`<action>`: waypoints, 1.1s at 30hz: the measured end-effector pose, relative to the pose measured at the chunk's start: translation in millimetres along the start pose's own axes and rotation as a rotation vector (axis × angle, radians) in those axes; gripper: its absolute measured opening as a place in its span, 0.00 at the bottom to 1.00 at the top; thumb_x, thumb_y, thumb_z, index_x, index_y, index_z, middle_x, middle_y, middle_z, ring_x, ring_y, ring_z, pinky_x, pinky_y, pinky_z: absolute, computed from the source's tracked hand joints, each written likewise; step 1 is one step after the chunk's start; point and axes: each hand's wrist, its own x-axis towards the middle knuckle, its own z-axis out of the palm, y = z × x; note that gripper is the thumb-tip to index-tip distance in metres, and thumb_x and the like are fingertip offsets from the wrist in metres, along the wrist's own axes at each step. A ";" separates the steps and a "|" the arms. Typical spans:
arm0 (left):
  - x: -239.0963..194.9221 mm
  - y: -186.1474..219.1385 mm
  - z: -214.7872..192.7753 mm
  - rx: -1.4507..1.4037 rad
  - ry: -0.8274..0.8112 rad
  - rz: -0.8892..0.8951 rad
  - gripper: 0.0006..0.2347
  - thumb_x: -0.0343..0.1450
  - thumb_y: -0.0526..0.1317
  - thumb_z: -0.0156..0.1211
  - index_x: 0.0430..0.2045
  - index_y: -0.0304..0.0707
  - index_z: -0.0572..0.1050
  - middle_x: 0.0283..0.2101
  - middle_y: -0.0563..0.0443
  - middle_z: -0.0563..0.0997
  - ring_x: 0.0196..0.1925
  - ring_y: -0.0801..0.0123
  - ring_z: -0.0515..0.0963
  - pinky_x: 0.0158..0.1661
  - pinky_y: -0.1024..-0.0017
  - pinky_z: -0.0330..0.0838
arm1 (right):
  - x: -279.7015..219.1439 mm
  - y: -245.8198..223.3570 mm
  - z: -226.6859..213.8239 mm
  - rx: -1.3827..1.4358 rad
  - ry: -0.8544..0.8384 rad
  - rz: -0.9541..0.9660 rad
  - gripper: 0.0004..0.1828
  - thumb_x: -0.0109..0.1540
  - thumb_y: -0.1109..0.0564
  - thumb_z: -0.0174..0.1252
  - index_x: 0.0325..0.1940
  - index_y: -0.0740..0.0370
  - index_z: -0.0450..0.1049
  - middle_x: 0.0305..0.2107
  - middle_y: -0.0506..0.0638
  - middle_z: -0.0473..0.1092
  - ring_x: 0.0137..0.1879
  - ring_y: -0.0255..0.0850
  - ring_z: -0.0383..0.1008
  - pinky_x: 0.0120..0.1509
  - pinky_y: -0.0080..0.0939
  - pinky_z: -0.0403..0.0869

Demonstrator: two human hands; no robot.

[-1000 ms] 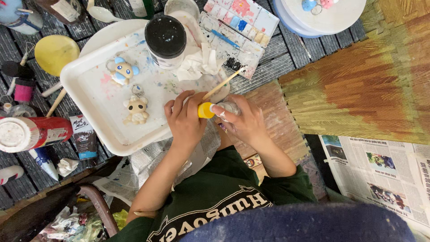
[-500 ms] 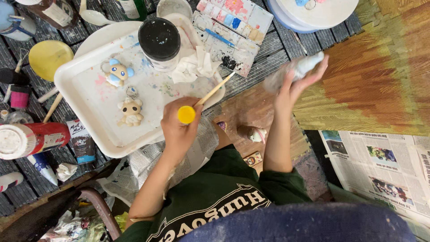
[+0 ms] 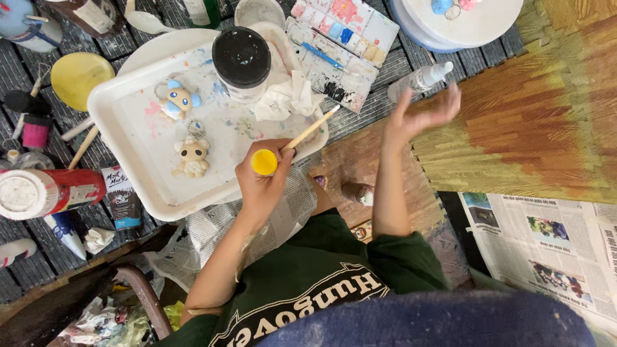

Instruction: The person paints small figurines using a brush and various paint containers. They dip the brush into yellow, black, and red paints, then apply the paint to the figurines on a tray. The person also handles paint tubes and a spray bottle during the process.

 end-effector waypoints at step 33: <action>6.1 10.7 -37.5 0.727 -0.146 0.412 0.20 0.68 0.33 0.66 0.54 0.40 0.66 0.58 0.55 0.78 0.55 0.61 0.78 0.55 0.60 0.59 | -8.6 -185.5 -79.1 0.744 -0.718 -0.173 0.10 0.65 0.66 0.60 0.50 0.62 0.68 0.34 0.53 0.74 0.40 0.46 0.80 0.43 0.43 0.80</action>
